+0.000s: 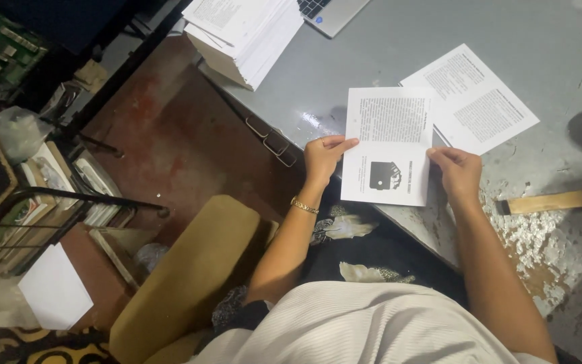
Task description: Folding printed paper sheets and using a wooden block to sharpen the creases.
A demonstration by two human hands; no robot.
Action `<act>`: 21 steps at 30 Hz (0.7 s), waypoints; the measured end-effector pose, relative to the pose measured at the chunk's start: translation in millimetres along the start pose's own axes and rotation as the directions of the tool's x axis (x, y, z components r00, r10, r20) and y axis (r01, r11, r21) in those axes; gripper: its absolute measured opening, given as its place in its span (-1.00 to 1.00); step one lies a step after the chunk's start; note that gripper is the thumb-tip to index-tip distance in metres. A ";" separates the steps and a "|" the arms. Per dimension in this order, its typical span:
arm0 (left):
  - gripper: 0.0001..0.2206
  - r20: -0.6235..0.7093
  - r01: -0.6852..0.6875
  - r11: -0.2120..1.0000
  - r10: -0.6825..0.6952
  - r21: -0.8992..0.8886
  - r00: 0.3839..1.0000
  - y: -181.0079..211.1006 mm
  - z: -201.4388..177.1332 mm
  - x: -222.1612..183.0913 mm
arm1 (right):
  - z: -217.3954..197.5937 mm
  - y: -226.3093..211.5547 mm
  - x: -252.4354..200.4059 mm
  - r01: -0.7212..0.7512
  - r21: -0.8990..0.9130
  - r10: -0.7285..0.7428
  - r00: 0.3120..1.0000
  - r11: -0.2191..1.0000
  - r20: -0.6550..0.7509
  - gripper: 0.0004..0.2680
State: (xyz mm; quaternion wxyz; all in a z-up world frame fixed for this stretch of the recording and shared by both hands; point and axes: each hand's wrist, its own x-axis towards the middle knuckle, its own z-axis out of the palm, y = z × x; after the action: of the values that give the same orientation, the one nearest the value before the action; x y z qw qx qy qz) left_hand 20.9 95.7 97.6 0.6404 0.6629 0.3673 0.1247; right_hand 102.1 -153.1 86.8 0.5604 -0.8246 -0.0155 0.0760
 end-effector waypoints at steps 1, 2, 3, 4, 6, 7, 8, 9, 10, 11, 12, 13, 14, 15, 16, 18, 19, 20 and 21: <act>-0.53 -0.002 -0.014 1.000 0.014 -0.010 1.000 -0.9 -0.6 0.4 | 1.1 -1.2 -0.6 0.011 -0.004 -0.011 1.000 1.000 0.001 -0.87; -0.53 -0.003 -0.014 1.000 0.014 -0.013 1.000 -0.9 -1.1 -1.7 | 1.0 -4.9 -4.4 0.013 -0.006 -0.013 1.000 1.000 0.002 -0.87; -0.52 0.003 -0.015 0.999 0.015 -0.029 1.000 -0.8 -1.3 -3.4 | 0.9 -8.6 -7.8 0.035 -0.022 -0.034 0.999 0.999 0.004 -0.87; -0.52 0.010 -0.016 0.999 0.017 -0.045 1.000 -0.7 -1.4 -4.9 | 0.7 -12.2 -11.1 0.056 -0.038 -0.056 0.998 0.998 0.007 -0.87; -0.55 0.024 -0.035 0.999 0.036 -0.042 0.999 2.4 -3.5 -5.5 | -0.3 -6.3 -2.5 0.171 -0.092 -0.171 0.985 0.981 0.016 -0.88; -0.57 0.038 -0.047 0.998 0.049 -0.038 0.998 2.2 -4.5 -7.4 | -1.5 -2.1 0.2 0.279 -0.145 -0.277 0.960 0.949 0.033 -0.88; -0.57 0.039 -0.044 0.998 0.045 -0.039 0.998 -0.4 -1.7 -3.0 | -1.4 0.9 1.8 0.277 -0.148 -0.275 0.961 0.950 0.035 -0.88; -0.58 0.043 -0.057 0.998 0.058 -0.019 0.997 -3.8 1.2 0.8 | -1.3 4.3 2.9 0.269 -0.159 -0.273 0.962 0.950 -0.005 -0.88; -0.59 0.046 -0.071 0.998 0.070 0.000 0.996 -7.3 4.1 4.8 | -1.2 7.9 4.3 0.260 -0.170 -0.271 0.962 0.950 -0.044 -0.87; -0.59 0.048 -0.064 0.998 0.064 0.000 0.997 -9.7 7.2 8.5 | 0.9 14.4 7.8 0.256 -0.173 -0.267 0.963 0.951 -0.041 -0.87; -0.59 0.049 -0.084 0.996 0.082 0.034 0.995 -11.8 10.4 12.4 | 3.1 20.7 11.6 0.248 -0.187 -0.263 0.963 0.950 -0.060 -0.88; -0.60 0.053 -0.105 0.992 0.102 0.066 0.993 -13.2 14.3 17.1 | 4.8 26.4 16.1 0.241 -0.202 -0.261 0.962 0.949 -0.080 -0.88; -0.60 0.056 -0.100 0.993 0.097 0.065 0.994 -14.5 15.3 16.5 | 5.6 28.6 15.4 0.236 -0.206 -0.257 0.963 0.950 -0.080 -0.88; -0.61 0.061 -0.119 0.989 0.114 0.089 0.992 -14.8 16.8 17.2 | 6.7 30.0 16.5 0.215 -0.209 -0.239 0.966 0.954 -0.097 -0.87; -0.62 0.066 -0.138 0.984 0.131 0.112 0.989 -15.0 18.3 17.8 | 7.6 31.5 17.6 0.194 -0.211 -0.221 0.969 0.958 -0.114 -0.86; -0.61 0.068 -0.137 0.980 0.128 0.144 0.989 -15.5 18.8 18.3 | 7.3 31.3 18.3 0.191 -0.234 -0.221 0.969 0.953 -0.111 -0.86; -0.61 0.069 -0.137 0.974 0.127 0.180 0.990 -15.7 17.5 18.3 | 8.4 31.3 17.3 0.187 -0.252 -0.220 0.969 0.950 -0.108 -0.86; -0.61 0.070 -0.135 0.974 0.124 0.183 0.990 -13.6 17.1 18.7 | 8.4 30.7 18.2 0.183 -0.251 -0.216 0.970 0.950 -0.109 -0.86; -0.62 0.073 -0.142 0.976 0.132 0.165 0.989 -13.2 17.0 17.5 | 7.6 31.2 18.0 0.201 -0.276 -0.237 0.966 0.940 -0.104 -0.87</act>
State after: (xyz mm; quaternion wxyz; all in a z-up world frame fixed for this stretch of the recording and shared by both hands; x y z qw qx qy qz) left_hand 39.6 92.9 77.3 0.5826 0.7422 0.3101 0.1165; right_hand 116.9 -155.7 53.2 0.4508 -0.8879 -0.0792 -0.0456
